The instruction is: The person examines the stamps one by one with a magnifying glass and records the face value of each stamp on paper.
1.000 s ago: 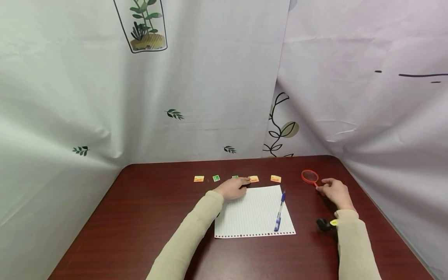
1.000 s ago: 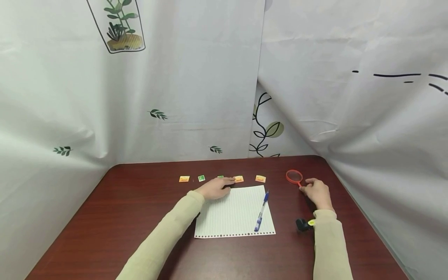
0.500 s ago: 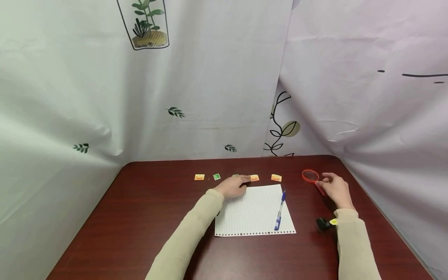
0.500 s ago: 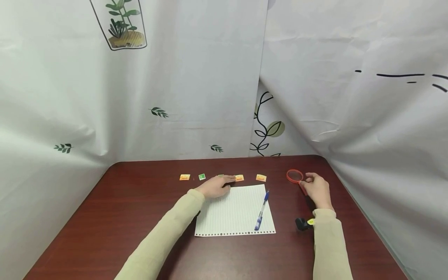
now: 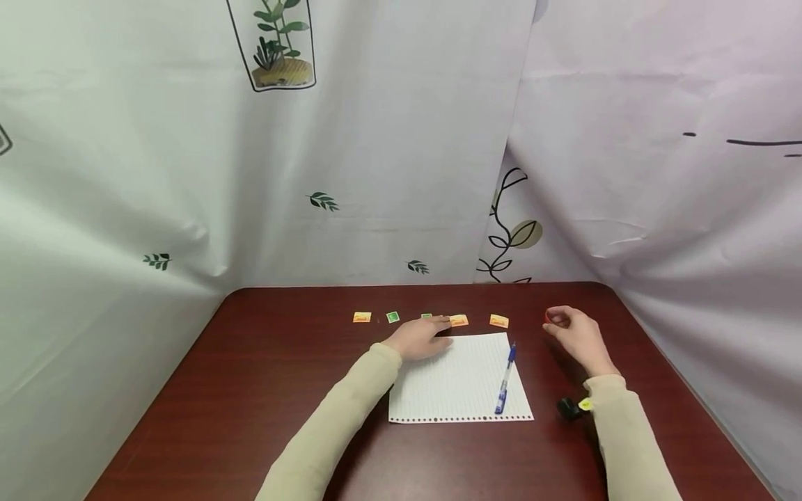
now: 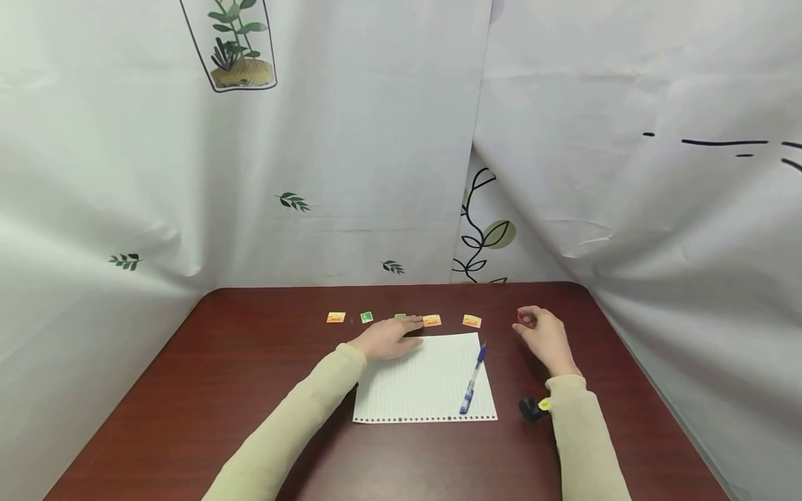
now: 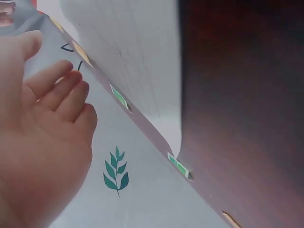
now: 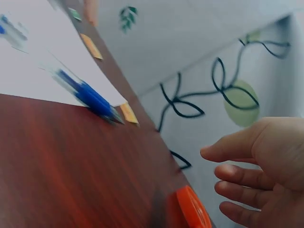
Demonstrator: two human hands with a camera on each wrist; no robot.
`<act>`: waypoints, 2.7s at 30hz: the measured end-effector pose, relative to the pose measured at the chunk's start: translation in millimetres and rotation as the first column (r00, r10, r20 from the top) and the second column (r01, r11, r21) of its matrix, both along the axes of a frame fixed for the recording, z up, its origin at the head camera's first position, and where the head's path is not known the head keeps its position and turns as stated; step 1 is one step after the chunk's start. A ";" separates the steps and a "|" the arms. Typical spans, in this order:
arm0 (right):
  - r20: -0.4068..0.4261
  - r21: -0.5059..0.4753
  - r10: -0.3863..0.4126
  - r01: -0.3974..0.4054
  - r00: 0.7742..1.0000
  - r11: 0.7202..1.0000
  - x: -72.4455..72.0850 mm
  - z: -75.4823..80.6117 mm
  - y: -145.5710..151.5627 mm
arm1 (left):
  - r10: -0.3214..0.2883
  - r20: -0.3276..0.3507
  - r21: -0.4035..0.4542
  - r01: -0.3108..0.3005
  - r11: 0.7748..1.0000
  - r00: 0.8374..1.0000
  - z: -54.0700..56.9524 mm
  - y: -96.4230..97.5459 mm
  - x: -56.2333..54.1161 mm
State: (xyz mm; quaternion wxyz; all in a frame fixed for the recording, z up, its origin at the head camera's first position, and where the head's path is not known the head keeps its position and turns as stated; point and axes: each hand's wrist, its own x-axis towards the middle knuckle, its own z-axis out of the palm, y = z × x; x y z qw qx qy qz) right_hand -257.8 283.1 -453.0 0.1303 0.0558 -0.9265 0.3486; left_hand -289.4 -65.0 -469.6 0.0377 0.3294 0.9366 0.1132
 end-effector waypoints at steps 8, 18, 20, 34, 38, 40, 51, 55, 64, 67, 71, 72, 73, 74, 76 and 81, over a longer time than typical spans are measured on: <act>0.013 0.083 0.110 -0.111 0.994 0.990 1.8 -1.9 -23.5 | -0.053 -0.143 -0.108 0.038 0.993 0.988 -1.0 -10.1 18.0; 0.058 0.156 0.232 -0.238 0.971 0.959 7.0 -21.4 -48.5 | -0.050 -0.151 -0.106 0.034 0.994 0.987 -2.6 -26.2 41.3; 0.069 0.166 0.240 -0.248 0.968 0.954 8.7 -22.5 -50.2 | -0.048 -0.148 -0.088 0.035 0.996 0.988 -2.9 -30.2 42.6; 0.120 0.217 0.252 -0.273 0.960 0.937 15.8 -20.1 -55.7 | -0.023 -0.080 -0.045 0.020 0.999 0.996 -1.4 -47.4 52.7; 0.125 0.230 0.275 -0.298 0.953 0.926 16.9 -21.5 -54.3 | -0.005 -0.061 -0.057 0.001 0.998 0.998 -4.4 -51.6 53.3; 0.128 0.239 0.279 -0.303 0.952 0.923 17.2 -21.9 -54.0 | 0.006 -0.052 -0.060 -0.009 0.998 0.999 -5.9 -54.1 53.3; 0.190 0.274 0.282 -0.326 0.940 0.904 14.9 -16.9 -58.9 | 0.049 0.013 -0.053 -0.048 0.997 0.999 -4.4 -65.5 56.7; 0.194 0.283 0.294 -0.340 0.936 0.897 13.1 -15.2 -60.1 | 0.043 0.032 -0.040 -0.042 0.998 0.999 -3.2 -65.9 57.7; 0.207 0.311 0.313 -0.366 0.927 0.877 9.9 -13.6 -63.2 | 0.043 0.050 -0.016 -0.042 0.999 0.998 -2.7 -66.0 60.4; 0.219 0.320 0.313 -0.371 0.924 0.872 10.1 -14.0 -63.6 | 0.045 0.067 -0.008 -0.045 0.999 0.997 -4.6 -66.1 61.6; 0.232 0.324 0.300 -0.365 0.925 0.873 9.8 -14.3 -64.5 | 0.043 0.060 -0.012 -0.043 0.999 0.997 -6.3 -65.8 61.7; 0.237 0.319 0.291 -0.357 0.927 0.878 9.6 -14.0 -65.1 | 0.043 0.055 -0.012 -0.042 0.999 0.998 -6.1 -65.7 61.3; 0.238 0.317 0.290 -0.356 0.927 0.879 9.3 -13.6 -65.2 | 0.043 0.049 -0.012 -0.042 0.999 0.998 -5.9 -65.5 60.9; 0.238 0.315 0.289 -0.355 0.928 0.880 8.9 -13.3 -65.4 | 0.042 0.045 -0.014 -0.042 0.999 0.998 -5.8 -65.3 60.4; 0.234 0.313 0.292 -0.356 0.927 0.881 8.0 -12.7 -65.4 | 0.042 0.037 -0.018 -0.041 0.999 0.998 -5.2 -65.1 59.2; 0.242 0.309 0.286 -0.353 0.927 0.883 6.5 -12.5 -65.3 | 0.047 0.032 -0.030 -0.046 0.999 0.998 -5.2 -64.6 56.5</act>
